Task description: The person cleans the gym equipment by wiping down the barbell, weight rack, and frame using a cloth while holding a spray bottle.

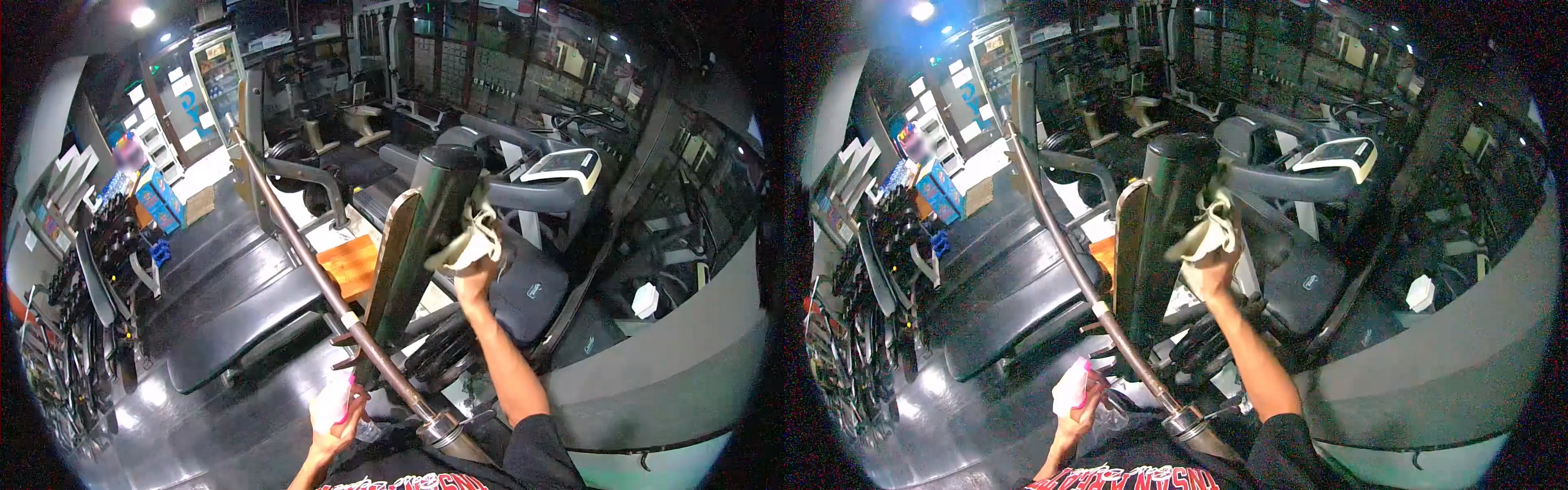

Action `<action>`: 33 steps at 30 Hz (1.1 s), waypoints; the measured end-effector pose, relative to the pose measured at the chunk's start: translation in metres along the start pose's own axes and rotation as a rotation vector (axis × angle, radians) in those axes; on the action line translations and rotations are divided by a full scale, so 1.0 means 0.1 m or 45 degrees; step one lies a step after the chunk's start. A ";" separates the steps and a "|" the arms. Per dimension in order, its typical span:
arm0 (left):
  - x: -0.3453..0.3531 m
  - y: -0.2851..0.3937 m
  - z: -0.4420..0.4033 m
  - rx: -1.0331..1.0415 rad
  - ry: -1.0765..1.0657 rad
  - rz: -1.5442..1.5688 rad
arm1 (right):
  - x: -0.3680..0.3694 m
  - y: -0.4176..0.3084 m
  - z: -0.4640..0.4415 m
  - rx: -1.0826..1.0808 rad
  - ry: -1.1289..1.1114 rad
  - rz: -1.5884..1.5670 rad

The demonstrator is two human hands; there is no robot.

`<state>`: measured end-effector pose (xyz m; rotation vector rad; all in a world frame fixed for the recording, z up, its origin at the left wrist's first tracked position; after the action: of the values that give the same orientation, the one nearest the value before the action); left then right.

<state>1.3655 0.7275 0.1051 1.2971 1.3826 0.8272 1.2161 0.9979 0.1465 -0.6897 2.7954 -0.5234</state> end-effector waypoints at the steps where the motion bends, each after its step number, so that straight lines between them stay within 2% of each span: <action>1: 0.00 0.00 -0.02 0.000 0.010 0.022 | 0.17 0.38 0.44 0.613 -0.160 -0.460; 2: -0.01 -0.01 -0.04 0.011 0.015 0.024 | 0.03 0.16 0.54 0.545 -0.004 -0.539; 3: -0.02 -0.01 -0.04 0.038 0.011 -0.004 | -0.12 -0.15 0.50 0.496 -0.193 -0.435; 4: -0.02 -0.03 -0.03 0.060 0.007 -0.027 | -0.03 -0.10 0.73 0.936 -0.470 -0.697; 5: 0.00 -0.15 -0.02 -0.010 0.024 0.007 | -0.15 -0.34 0.63 0.448 -0.595 -0.518; 6: 0.01 -0.14 -0.02 -0.019 0.019 0.015 | -0.18 -0.49 0.57 0.022 -0.552 -0.557; 8: 0.05 -0.03 -0.09 0.095 -0.072 -0.184 | -0.24 -0.52 0.54 -0.120 -0.670 -0.533; 9: 0.07 -0.08 -0.08 -0.019 -0.027 -0.068 | -0.28 -0.51 0.43 0.101 -0.657 -0.720; 10: 0.09 -0.06 -0.09 -0.017 -0.024 -0.067 | -0.28 -0.32 0.58 0.565 -0.645 -0.782; 12: 0.10 -0.01 -0.12 -0.034 -0.013 -0.035 | -0.42 -0.36 0.22 0.434 -0.288 -0.865; 13: 0.11 0.00 -0.13 -0.034 -0.012 -0.034 | -0.53 -0.41 0.06 0.334 -0.171 -0.694; 14: 0.12 0.00 -0.13 -0.026 -0.023 -0.040 | -0.57 -0.56 -0.11 0.003 -0.070 -0.426; 16: 0.13 -0.02 -0.14 0.005 -0.043 -0.085 | -0.19 -0.45 -0.14 0.264 -0.632 -0.699; 18: 0.13 -0.05 -0.14 -0.004 -0.028 -0.069 | -0.03 -0.95 -0.49 -0.336 -0.455 -0.202; 19: 0.14 -0.03 -0.14 0.000 -0.031 -0.070 | 0.04 -1.04 -0.42 -0.424 -0.431 -0.051; 22: 0.09 0.00 -0.16 0.051 0.031 -0.075 | 0.01 -0.95 -0.20 -0.360 -0.459 -0.224; 23: 0.07 -0.07 -0.14 0.112 -0.004 -0.131 | 0.06 -0.87 0.04 -0.351 -0.593 -0.201; 25: 0.07 -0.08 -0.11 0.166 -0.045 -0.185 | 0.09 -0.73 0.58 -0.513 -0.749 -0.055; 26: 0.07 -0.04 -0.13 0.143 -0.015 -0.123 | 0.06 -0.74 0.71 -0.503 -0.847 -0.122; 28: 0.07 -0.01 -0.11 0.113 0.018 -0.059 | -0.01 -0.72 0.86 -0.627 -0.863 -0.380; 31: 0.08 0.00 -0.12 -0.007 -0.020 -0.016 | 0.00 -0.62 0.97 -0.517 -1.241 -0.716; 32: 0.08 0.08 -0.12 0.066 -0.031 -0.077 | -0.05 -0.61 0.95 -0.515 -1.237 -0.713; 33: 0.10 0.14 -0.13 0.141 -0.041 -0.139 | -0.10 -0.61 0.82 -0.367 -1.239 -0.731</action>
<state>1.3577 0.7412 0.1190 1.3007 1.4772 0.6614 1.2730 0.9287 0.0962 -1.3607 1.7440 0.1468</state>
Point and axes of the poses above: each hand's wrist, its own z-axis away from the middle knuckle, its own x-axis out of the palm, y = z × x, the point moved 6 cm from there along -z, towards the middle knuckle, and after that the axes turned 1 degree about z, right-handed, at the moved point
